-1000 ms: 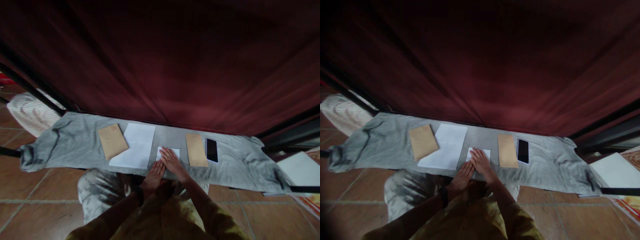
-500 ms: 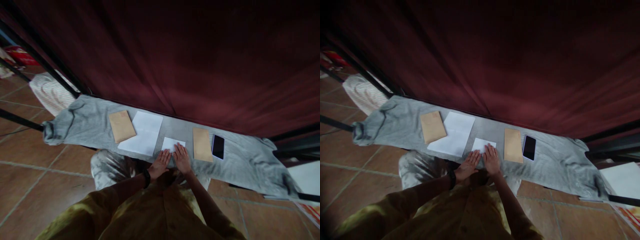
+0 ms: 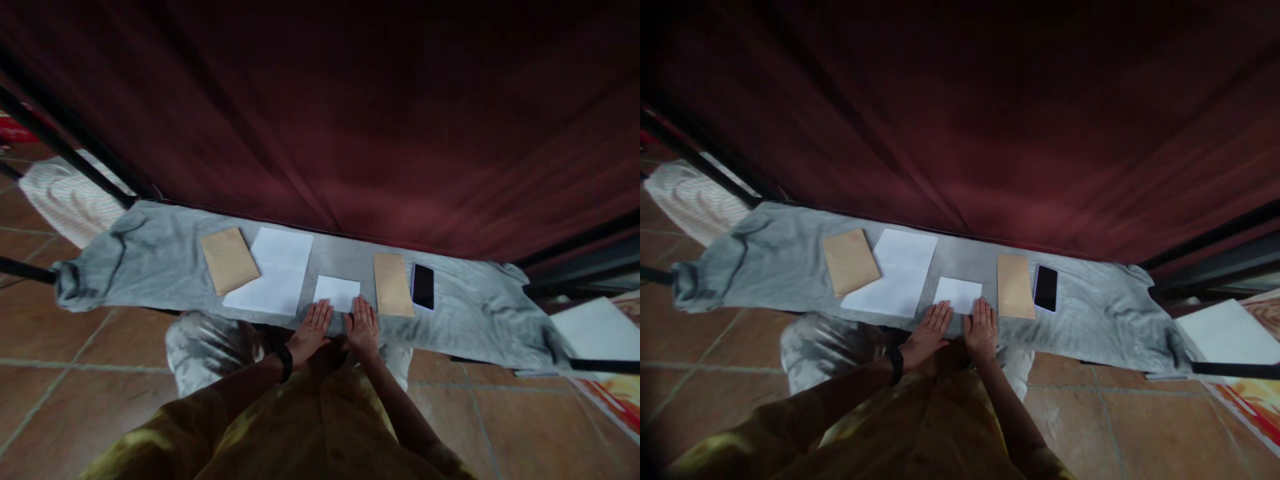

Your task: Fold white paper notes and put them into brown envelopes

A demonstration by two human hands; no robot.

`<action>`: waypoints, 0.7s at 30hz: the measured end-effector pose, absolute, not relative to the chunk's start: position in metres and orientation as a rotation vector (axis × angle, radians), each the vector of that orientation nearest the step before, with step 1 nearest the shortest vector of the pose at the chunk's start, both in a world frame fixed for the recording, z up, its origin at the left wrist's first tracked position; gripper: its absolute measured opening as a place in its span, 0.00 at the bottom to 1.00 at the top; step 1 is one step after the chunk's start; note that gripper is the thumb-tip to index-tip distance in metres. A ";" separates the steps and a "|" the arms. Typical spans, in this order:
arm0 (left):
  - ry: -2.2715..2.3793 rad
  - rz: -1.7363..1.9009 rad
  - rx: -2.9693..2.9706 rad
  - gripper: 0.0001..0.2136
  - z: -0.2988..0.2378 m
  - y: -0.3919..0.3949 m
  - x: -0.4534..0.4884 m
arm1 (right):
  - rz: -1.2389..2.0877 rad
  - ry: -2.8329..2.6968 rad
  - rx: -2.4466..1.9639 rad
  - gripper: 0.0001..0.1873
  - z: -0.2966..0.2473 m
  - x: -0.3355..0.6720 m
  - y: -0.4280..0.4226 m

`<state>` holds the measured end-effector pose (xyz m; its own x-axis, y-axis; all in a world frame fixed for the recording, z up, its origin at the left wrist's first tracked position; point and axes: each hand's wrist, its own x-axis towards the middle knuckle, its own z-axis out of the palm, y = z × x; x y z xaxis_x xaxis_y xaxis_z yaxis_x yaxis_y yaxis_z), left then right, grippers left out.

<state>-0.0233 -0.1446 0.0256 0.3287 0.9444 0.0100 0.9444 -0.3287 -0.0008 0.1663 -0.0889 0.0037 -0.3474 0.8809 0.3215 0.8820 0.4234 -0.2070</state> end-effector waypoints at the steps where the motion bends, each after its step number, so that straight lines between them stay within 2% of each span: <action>1: -1.818 -0.013 -2.550 0.40 0.026 -0.145 -0.023 | -0.004 -2.301 -1.513 0.31 0.005 0.167 -0.090; 6: -1.823 -0.018 -2.534 0.41 0.025 -0.144 -0.022 | 0.002 -2.282 -1.523 0.32 0.012 0.165 -0.094; 11: -1.784 -0.040 -2.529 0.39 0.026 -0.144 -0.025 | 0.039 -2.388 -1.335 0.30 0.019 0.157 -0.101; 21: -1.798 -0.454 -2.497 0.28 0.031 -0.123 -0.014 | 0.067 -2.444 -1.304 0.30 0.014 0.162 -0.100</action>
<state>-0.0138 -0.1225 0.0307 0.2893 0.9235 0.2520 0.9325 -0.3314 0.1438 0.1619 -0.0999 0.0138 -0.5044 0.8107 0.2971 0.7931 0.5711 -0.2118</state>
